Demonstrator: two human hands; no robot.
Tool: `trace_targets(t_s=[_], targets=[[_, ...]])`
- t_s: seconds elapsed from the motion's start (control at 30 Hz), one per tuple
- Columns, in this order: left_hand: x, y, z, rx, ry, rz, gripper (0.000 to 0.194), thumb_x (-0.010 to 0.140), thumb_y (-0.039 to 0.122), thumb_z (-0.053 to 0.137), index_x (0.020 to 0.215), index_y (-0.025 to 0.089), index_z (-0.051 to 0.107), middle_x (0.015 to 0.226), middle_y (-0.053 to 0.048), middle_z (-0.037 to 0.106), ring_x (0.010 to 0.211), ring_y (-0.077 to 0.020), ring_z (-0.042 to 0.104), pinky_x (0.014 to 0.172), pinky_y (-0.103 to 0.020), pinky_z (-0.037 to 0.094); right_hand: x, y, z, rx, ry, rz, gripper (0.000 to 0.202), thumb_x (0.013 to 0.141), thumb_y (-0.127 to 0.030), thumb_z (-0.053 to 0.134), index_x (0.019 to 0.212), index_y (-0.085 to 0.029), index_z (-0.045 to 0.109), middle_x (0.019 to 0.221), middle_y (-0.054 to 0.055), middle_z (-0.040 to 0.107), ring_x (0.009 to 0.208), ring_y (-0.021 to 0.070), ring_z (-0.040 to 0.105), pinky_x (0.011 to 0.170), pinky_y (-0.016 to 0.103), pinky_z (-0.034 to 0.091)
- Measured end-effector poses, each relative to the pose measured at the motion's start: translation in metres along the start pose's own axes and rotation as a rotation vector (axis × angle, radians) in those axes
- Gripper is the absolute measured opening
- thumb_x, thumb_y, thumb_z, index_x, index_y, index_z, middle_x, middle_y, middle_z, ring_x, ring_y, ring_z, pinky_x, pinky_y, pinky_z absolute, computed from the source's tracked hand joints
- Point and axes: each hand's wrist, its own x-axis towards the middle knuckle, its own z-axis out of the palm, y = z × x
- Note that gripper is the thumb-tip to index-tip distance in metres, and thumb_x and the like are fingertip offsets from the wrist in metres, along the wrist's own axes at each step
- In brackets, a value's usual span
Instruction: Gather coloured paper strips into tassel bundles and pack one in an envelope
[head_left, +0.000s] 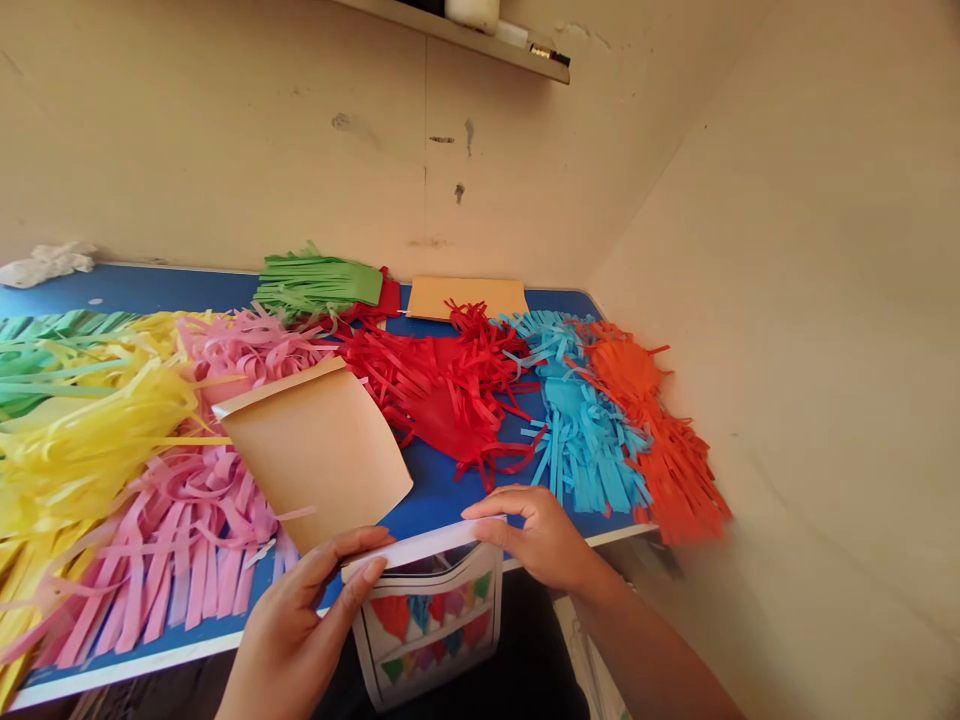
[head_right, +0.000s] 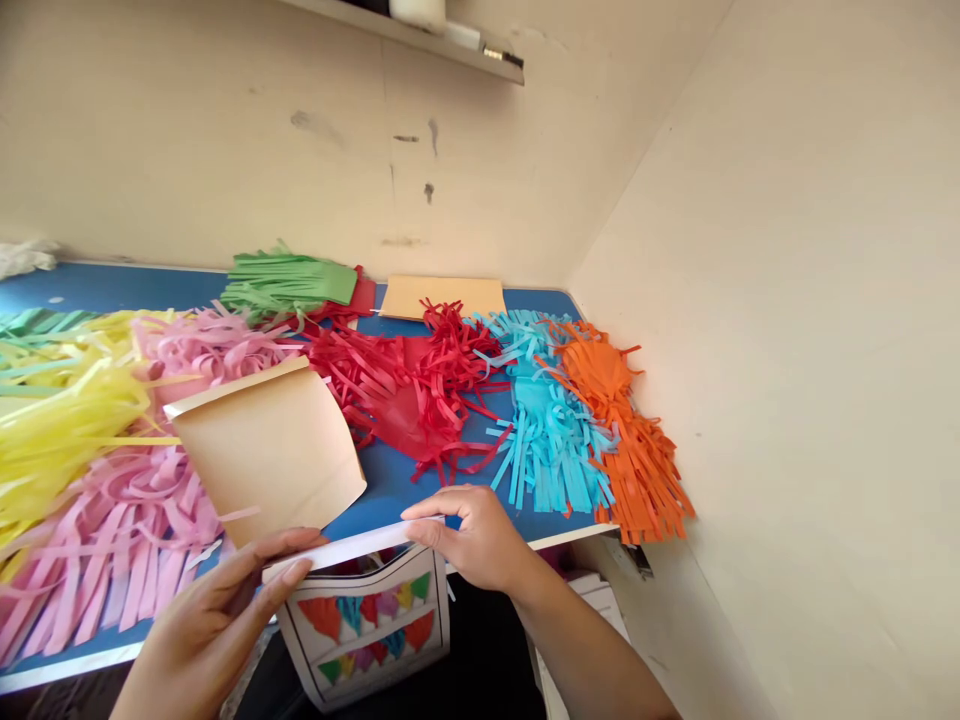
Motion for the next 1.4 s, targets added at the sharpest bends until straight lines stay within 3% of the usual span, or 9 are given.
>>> trace_targets(t_s=[0.27, 0.4, 0.57, 0.73, 0.87, 1.0, 1.13, 1.27, 1.4], targets=[[-0.009, 0.020, 0.002, 0.020, -0.008, -0.004, 0.035, 0.078, 0.055, 0.065, 0.094, 0.025, 0.074, 0.091, -0.004, 0.078, 0.081, -0.0227, 0.075, 0.069, -0.026, 0.061, 0.013, -0.035, -0.005, -0.544, -0.268, -0.361, 0.022, 0.098, -0.040, 0.056, 0.106, -0.030, 0.074, 0.087, -0.001, 0.078, 0.076, 0.0126, 0.068, 0.071, 0.032, 0.032], [-0.021, 0.025, 0.000, -0.031, -0.019, -0.031, 0.035, 0.079, 0.052, 0.065, 0.098, 0.024, 0.074, 0.095, -0.006, 0.078, 0.085, -0.0246, 0.074, 0.074, -0.030, 0.062, 0.013, -0.044, 0.003, -0.712, -0.246, -0.444, 0.025, 0.102, -0.034, 0.048, 0.105, -0.028, 0.072, 0.079, 0.000, 0.076, 0.068, 0.0121, 0.063, 0.068, 0.034, 0.025], [-0.029, 0.026, 0.001, -0.128, -0.011, -0.056, 0.030, 0.086, 0.045, 0.059, 0.101, 0.023, 0.071, 0.098, -0.007, 0.077, 0.088, -0.0232, 0.074, 0.074, -0.029, 0.061, 0.008, -0.051, 0.007, -0.784, -0.228, -0.494, 0.025, 0.103, -0.030, 0.045, 0.108, -0.024, 0.069, 0.080, 0.002, 0.075, 0.069, 0.0133, 0.062, 0.067, 0.036, 0.023], [-0.033, 0.031, 0.005, -0.153, 0.031, -0.009, 0.023, 0.088, 0.041, 0.058, 0.098, 0.022, 0.068, 0.093, -0.006, 0.076, 0.083, -0.0204, 0.073, 0.071, -0.028, 0.061, 0.016, -0.063, 0.016, -0.728, -0.289, -0.522, 0.029, 0.101, -0.039, 0.050, 0.090, -0.023, 0.071, 0.081, 0.000, 0.074, 0.069, 0.0124, 0.061, 0.064, 0.035, 0.024], [-0.038, 0.034, 0.011, -0.098, 0.099, 0.046, 0.024, 0.090, 0.037, 0.054, 0.105, 0.022, 0.065, 0.102, -0.008, 0.075, 0.092, -0.0205, 0.072, 0.077, -0.029, 0.061, 0.017, -0.068, 0.033, -0.785, -0.297, -0.561, 0.029, 0.101, -0.034, 0.049, 0.086, -0.021, 0.069, 0.072, 0.000, 0.070, 0.063, 0.0129, 0.058, 0.060, 0.034, 0.022], [-0.038, 0.026, 0.017, 0.097, 0.154, 0.278, 0.028, 0.094, 0.026, 0.047, 0.117, 0.022, 0.062, 0.107, -0.007, 0.074, 0.096, -0.0172, 0.071, 0.083, -0.026, 0.057, 0.011, -0.068, 0.035, -0.777, -0.287, -0.568, 0.026, 0.100, -0.030, 0.050, 0.087, -0.019, 0.070, 0.074, 0.001, 0.071, 0.066, 0.0140, 0.060, 0.061, 0.034, 0.025], [-0.030, 0.011, 0.014, 0.418, 0.250, 0.642, 0.022, 0.094, 0.018, 0.046, 0.106, 0.020, 0.065, 0.087, -0.003, 0.075, 0.077, -0.0134, 0.068, 0.077, -0.024, 0.050, 0.017, -0.062, 0.013, -0.652, -0.441, -0.502, 0.022, 0.099, -0.032, 0.054, 0.095, -0.021, 0.072, 0.088, 0.000, 0.076, 0.078, 0.0140, 0.067, 0.065, 0.029, 0.033], [-0.021, 0.018, 0.009, 0.806, 0.261, 0.758, 0.030, 0.099, 0.038, 0.042, 0.095, 0.021, 0.066, 0.081, -0.002, 0.074, 0.079, -0.0189, 0.066, 0.092, -0.039, 0.038, 0.020, -0.060, 0.002, -0.674, -0.464, -0.439, 0.015, 0.092, -0.031, 0.065, 0.098, -0.022, 0.075, 0.089, 0.001, 0.077, 0.079, 0.0142, 0.069, 0.062, 0.024, 0.037], [-0.013, 0.043, 0.010, 1.064, 0.110, 0.809, 0.043, 0.100, 0.042, 0.033, 0.087, 0.017, 0.066, 0.072, -0.004, 0.067, 0.082, -0.0230, 0.064, 0.097, -0.046, 0.034, 0.013, -0.061, 0.007, -0.722, -0.415, -0.398, 0.018, 0.093, -0.030, 0.062, 0.092, -0.019, 0.077, 0.087, 0.004, 0.077, 0.078, 0.0155, 0.069, 0.064, 0.023, 0.041]])
